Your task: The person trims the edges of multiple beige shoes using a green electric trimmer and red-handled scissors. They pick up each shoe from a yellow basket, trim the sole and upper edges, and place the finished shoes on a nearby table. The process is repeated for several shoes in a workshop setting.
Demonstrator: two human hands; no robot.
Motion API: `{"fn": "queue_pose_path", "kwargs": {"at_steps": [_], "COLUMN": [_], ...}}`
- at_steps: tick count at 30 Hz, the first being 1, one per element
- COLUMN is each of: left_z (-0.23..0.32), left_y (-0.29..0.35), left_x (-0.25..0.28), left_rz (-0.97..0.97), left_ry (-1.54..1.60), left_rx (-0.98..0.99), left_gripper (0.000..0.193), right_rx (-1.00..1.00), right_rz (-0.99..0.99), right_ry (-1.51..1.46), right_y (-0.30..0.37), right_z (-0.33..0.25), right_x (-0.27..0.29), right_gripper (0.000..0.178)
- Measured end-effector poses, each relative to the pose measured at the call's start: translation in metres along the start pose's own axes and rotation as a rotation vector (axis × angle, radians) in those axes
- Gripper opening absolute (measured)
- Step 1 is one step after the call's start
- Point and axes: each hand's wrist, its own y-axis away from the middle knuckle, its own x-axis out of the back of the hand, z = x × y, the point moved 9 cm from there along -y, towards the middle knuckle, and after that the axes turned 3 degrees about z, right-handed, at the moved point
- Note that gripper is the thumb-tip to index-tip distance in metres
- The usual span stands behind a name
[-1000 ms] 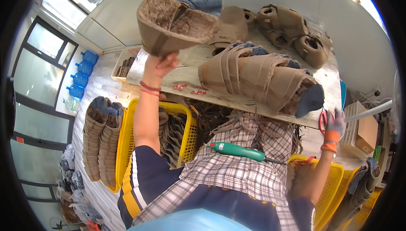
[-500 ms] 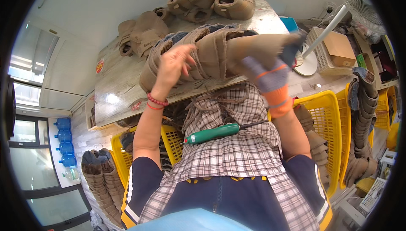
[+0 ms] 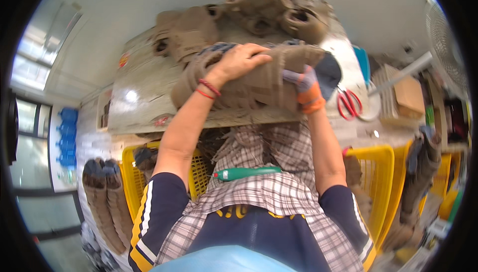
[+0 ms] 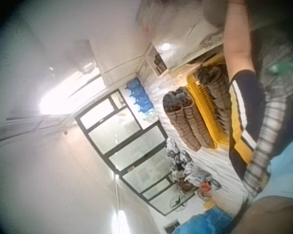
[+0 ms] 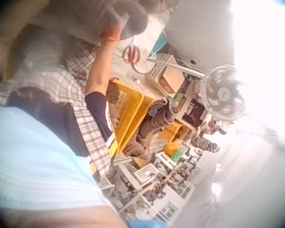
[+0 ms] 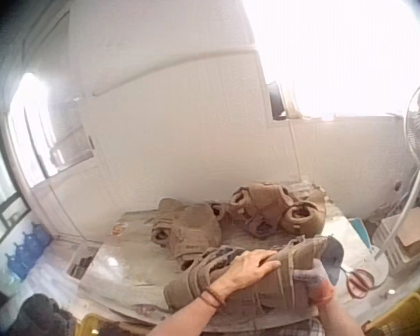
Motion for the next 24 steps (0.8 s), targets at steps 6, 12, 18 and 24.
{"fn": "queue_pose_path", "kwargs": {"at_steps": [6, 12, 18, 24], "left_z": [0.007, -0.05, -0.235, -0.287], "left_y": [-0.007, 0.017, 0.108, 0.081], "left_x": [-0.009, 0.106, 0.205, 0.185], "left_rz": [0.008, 0.165, 0.562, 0.573], "left_ry": [-0.192, 0.514, -0.839, -0.918], "left_rx": [0.079, 0.039, 0.439, 0.496], "left_gripper": [0.056, 0.026, 0.021, 0.025], "right_rx": [0.481, 0.01, 0.218, 0.154], "right_rz": [0.147, 0.117, 0.293, 0.293], "right_ry": [0.995, -0.005, 0.3, 0.507], "right_y": [0.006, 0.044, 0.094, 0.096], "right_z": [0.079, 0.083, 0.039, 0.014], "right_x": [0.085, 0.087, 0.085, 0.069], "right_gripper": [0.041, 0.042, 0.056, 0.039]}}
